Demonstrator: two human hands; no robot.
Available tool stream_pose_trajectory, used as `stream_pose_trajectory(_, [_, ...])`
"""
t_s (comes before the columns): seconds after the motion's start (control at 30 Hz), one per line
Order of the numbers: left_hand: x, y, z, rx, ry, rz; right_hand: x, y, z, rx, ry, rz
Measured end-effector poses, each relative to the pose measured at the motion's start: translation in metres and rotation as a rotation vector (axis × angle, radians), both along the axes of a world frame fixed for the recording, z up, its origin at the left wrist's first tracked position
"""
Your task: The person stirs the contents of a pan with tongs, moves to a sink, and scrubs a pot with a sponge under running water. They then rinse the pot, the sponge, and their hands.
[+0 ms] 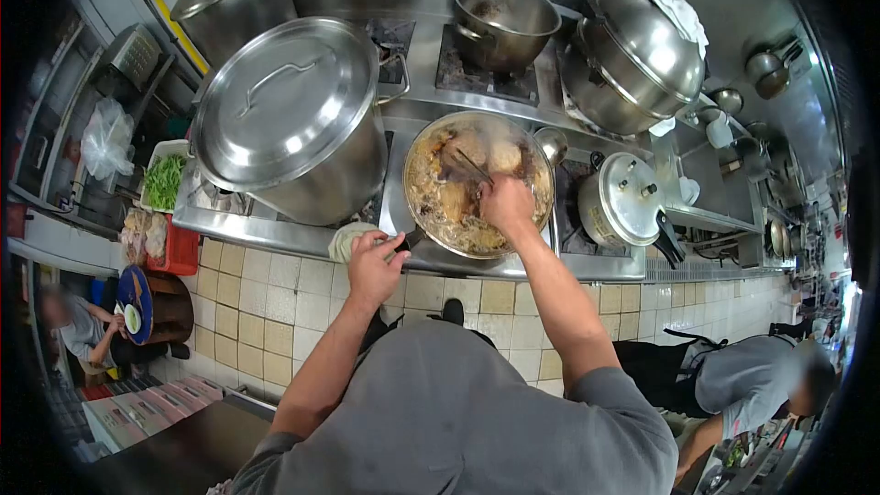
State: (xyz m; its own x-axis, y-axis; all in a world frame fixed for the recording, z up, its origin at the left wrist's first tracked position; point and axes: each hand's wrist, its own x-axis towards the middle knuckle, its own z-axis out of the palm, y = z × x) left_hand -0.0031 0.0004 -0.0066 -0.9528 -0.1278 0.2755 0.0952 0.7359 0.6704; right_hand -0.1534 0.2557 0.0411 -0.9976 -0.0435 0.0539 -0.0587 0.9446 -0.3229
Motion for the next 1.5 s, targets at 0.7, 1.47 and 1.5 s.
stream_pose_trajectory(0.7, [0.004,0.001,-0.005,-0.002,-0.037,0.012,0.007,0.057,0.037,0.056,0.004,-0.219])
stream_pose_trajectory(1.47, [0.001,0.001,-0.002,-0.002,-0.075,-0.011,-0.020,0.103,0.023,-0.141,-0.061,-0.267])
stream_pose_trajectory(1.5, [0.002,0.001,-0.001,0.008,-0.080,-0.011,-0.016,0.108,0.022,-0.191,-0.058,-0.279])
